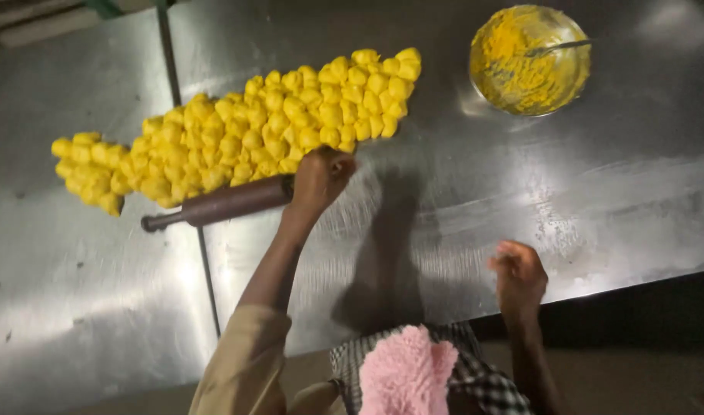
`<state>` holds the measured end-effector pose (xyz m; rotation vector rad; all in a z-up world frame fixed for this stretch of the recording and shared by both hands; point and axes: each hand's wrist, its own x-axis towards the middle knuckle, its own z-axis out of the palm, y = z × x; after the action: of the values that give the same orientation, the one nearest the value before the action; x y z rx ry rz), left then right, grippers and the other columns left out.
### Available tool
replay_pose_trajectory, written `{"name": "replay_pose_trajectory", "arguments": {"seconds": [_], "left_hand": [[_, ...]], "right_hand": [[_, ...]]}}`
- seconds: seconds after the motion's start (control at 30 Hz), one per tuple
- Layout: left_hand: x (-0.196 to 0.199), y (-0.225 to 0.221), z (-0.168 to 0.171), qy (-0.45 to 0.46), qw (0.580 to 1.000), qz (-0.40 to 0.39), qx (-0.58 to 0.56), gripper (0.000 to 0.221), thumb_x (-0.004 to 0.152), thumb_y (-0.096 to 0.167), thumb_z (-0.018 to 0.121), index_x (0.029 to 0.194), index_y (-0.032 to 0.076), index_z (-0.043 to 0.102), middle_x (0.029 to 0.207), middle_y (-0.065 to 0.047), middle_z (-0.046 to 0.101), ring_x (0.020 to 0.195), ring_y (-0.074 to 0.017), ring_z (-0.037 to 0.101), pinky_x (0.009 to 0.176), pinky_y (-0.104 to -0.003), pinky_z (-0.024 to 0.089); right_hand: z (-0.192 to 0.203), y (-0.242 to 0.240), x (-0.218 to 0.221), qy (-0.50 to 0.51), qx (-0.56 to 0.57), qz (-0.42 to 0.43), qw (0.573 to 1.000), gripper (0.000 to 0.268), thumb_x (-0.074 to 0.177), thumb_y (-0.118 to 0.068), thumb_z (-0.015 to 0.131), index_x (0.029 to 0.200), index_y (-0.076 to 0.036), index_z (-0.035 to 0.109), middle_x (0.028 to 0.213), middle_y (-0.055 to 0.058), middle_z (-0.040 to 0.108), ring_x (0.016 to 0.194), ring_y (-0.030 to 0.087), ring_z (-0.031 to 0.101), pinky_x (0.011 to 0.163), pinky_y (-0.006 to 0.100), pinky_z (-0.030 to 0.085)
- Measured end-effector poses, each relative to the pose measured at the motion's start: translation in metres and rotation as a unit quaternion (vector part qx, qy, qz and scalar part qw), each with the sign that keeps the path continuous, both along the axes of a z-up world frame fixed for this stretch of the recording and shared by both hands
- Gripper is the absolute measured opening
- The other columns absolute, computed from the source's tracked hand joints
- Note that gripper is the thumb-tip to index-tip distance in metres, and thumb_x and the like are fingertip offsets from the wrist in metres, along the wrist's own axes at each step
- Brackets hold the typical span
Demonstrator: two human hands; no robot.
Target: The person shapes and rolls out dough for bread or pastries on a metal workbench.
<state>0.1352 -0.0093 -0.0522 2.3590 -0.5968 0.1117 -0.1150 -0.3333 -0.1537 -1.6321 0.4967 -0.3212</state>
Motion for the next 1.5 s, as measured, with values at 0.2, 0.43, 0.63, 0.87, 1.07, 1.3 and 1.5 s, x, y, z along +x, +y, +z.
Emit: {"name": "replay_pose_trajectory", "arguments": {"seconds": [0.2,0.43,0.63,0.87,1.07,1.3,1.5], "left_hand": [[0.147,-0.087,-0.09,-0.141,0.978,-0.039,0.148,0.023,0.081,0.014,0.075,0.104,0.012,0.078,0.103,-0.015,0.069,0.097,-0.0373,0.064,0.082,-0.046,0.053],[0.207,-0.139,-0.156,-0.213,0.87,-0.083,0.436,0.025,0.088,0.026,0.059,0.107,0.023,0.075,0.118,-0.006,0.067,0.116,-0.0296,0.053,0.091,-0.052,0.041],[0.176,-0.136,-0.072,-0.132,0.98,0.009,0.151,0.023,0.08,0.004,0.067,0.102,0.012,0.074,0.11,-0.008,0.069,0.111,-0.0352,0.058,0.087,-0.055,0.042],[0.003,-0.121,-0.03,0.06,0.91,0.126,-0.391,0.01,0.101,-0.001,0.06,0.106,0.001,0.068,0.108,-0.005,0.062,0.1,-0.0215,0.069,0.085,-0.043,0.063],[-0.129,-0.126,-0.035,0.207,0.758,0.136,-0.603,0.014,0.098,0.005,0.065,0.11,-0.001,0.069,0.109,-0.01,0.068,0.099,-0.0185,0.071,0.092,-0.038,0.063],[-0.23,-0.144,-0.012,0.151,0.816,0.246,-0.501,0.036,0.084,0.007,0.079,0.116,0.002,0.064,0.114,-0.006,0.067,0.105,-0.0162,0.07,0.09,-0.034,0.061],[-0.293,-0.109,-0.052,0.227,0.826,0.279,-0.434,0.03,0.091,0.007,0.079,0.118,-0.003,0.072,0.112,-0.009,0.073,0.101,-0.0154,0.07,0.09,-0.028,0.057]], "right_hand": [[-0.038,-0.015,-0.111,0.155,-0.195,-0.089,0.964,0.025,0.102,-0.016,0.064,0.122,-0.003,0.069,0.101,0.012,0.073,0.087,0.019,0.073,0.077,0.033,0.057],[-0.132,-0.041,-0.229,-0.018,0.327,-0.157,0.932,0.035,0.095,-0.033,0.053,0.114,-0.014,0.075,0.104,0.007,0.076,0.089,0.018,0.074,0.081,0.025,0.059],[-0.052,-0.022,-0.158,0.171,-0.323,-0.043,0.93,0.02,0.087,-0.025,0.071,0.103,-0.013,0.075,0.093,0.014,0.075,0.079,0.029,0.072,0.07,0.038,0.057],[-0.011,-0.071,-0.028,0.078,-0.247,0.209,0.943,0.022,0.094,-0.02,0.068,0.109,-0.004,0.071,0.098,0.016,0.075,0.084,0.024,0.072,0.072,0.034,0.058],[0.033,-0.062,0.085,0.081,0.134,0.361,0.919,0.037,0.101,-0.027,0.06,0.127,-0.001,0.065,0.103,0.01,0.072,0.092,0.02,0.073,0.082,0.035,0.064],[0.052,-0.003,0.106,0.045,0.277,0.58,0.765,0.038,0.096,-0.016,0.068,0.131,-0.002,0.061,0.11,0.008,0.07,0.096,0.019,0.071,0.084,0.037,0.062],[-0.004,0.037,0.067,-0.052,0.116,0.619,0.775,0.03,0.092,0.001,0.072,0.121,0.002,0.069,0.114,0.01,0.074,0.106,0.015,0.071,0.096,0.03,0.058]]}}
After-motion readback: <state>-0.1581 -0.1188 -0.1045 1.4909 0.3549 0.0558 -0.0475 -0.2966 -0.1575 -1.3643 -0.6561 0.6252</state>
